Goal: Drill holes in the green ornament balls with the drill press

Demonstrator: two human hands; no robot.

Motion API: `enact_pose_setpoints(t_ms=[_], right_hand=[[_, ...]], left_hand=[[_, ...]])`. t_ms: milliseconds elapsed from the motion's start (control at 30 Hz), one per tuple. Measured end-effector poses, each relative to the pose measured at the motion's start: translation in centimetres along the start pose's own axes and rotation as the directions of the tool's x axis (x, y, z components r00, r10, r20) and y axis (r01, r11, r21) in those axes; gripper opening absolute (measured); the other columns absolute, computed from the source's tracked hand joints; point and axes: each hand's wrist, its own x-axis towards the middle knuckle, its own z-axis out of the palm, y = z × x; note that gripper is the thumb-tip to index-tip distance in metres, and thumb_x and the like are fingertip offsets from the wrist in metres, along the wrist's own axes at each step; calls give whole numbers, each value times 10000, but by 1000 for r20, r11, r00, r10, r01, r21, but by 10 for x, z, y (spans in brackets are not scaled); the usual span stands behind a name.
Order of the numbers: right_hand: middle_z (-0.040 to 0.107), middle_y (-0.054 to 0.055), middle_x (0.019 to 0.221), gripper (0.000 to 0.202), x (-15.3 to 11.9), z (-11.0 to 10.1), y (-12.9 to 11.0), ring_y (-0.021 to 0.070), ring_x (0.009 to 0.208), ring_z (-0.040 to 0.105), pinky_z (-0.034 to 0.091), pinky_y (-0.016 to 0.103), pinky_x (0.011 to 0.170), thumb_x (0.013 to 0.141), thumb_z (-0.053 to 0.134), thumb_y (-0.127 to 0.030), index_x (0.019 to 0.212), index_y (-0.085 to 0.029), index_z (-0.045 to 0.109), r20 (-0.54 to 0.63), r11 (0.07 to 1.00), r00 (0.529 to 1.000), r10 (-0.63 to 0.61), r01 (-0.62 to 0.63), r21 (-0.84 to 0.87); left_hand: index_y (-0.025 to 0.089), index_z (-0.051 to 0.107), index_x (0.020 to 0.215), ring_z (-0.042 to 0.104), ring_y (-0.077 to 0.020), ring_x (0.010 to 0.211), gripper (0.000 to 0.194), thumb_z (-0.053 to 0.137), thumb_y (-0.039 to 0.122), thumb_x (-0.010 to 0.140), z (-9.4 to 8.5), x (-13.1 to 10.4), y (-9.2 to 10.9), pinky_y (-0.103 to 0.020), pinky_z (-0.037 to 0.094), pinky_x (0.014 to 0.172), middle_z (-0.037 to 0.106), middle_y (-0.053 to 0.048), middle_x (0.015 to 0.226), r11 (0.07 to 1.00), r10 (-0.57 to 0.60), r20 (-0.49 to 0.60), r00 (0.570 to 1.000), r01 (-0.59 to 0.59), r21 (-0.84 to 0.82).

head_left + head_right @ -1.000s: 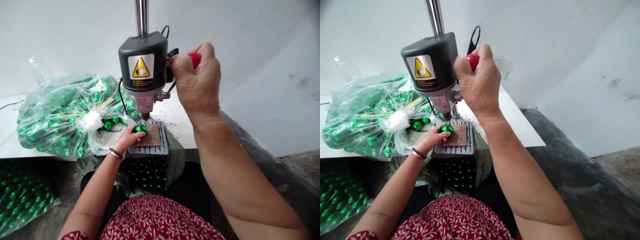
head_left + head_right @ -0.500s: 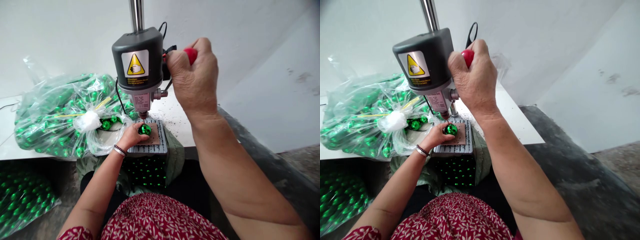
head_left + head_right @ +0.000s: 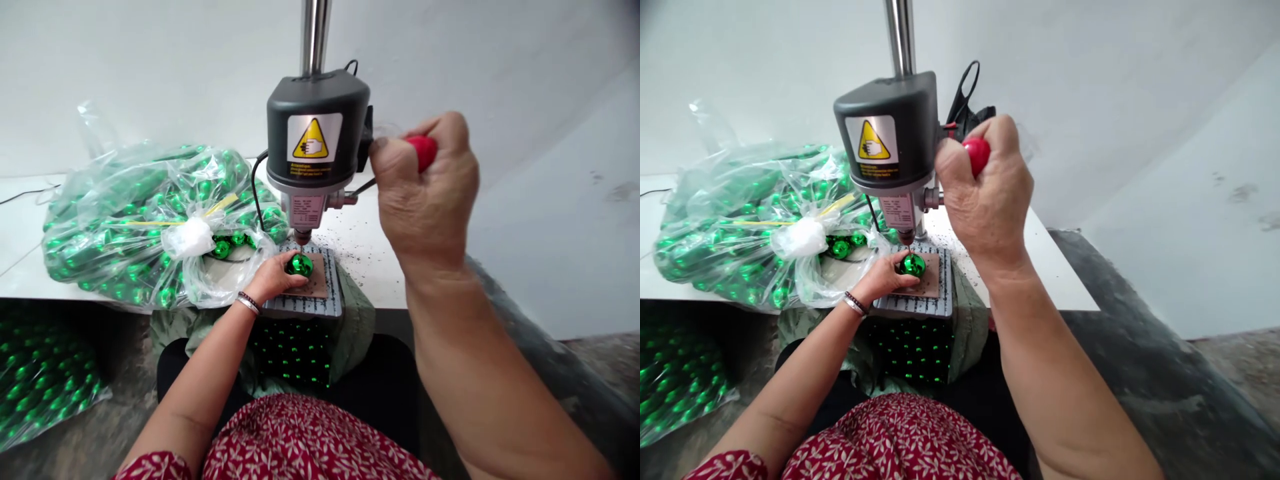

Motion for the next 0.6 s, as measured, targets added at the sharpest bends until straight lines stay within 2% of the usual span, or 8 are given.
enact_pose_setpoints(t_ms=[133,233,367,600], right_hand=[[414,-70,664,200,-19,-6,10,44,640,351,317,227,658,860,578,-300,783,-196,425,-47,992,992,-119,117,-39],[427,-63,626,170,-31,-10,15,58,598,362,347,237,623,828,547,-325,763,-206,443,-50,982,983,-176,172,-76],[470,-51,615,164,-38,-13,17,78,571,387,380,262,613,826,515,-339,729,-224,450,-41,970,982,-186,177,-167],[496,-35,655,162,-47,-11,25,91,592,442,404,264,616,847,520,-355,749,-236,468,-85,958,974,-211,189,-215]], left_hand=[[207,714,1283,704,-212,897,604,817,312,697,0,-1,-2,-287,551,840,772,-1,981,1000,17,10,1000,-16,-20],[213,719,1269,706,-219,932,585,815,318,702,1,0,-3,-293,550,872,775,-1,1002,999,19,13,1000,-19,-32],[214,702,1300,700,-249,1039,629,829,308,691,1,1,-6,-328,539,965,775,-23,1101,1000,31,-9,999,-31,-8],[222,709,1285,702,-248,1072,600,828,308,703,4,2,-10,-329,528,1009,770,-17,1137,998,56,-10,998,-57,-22]])
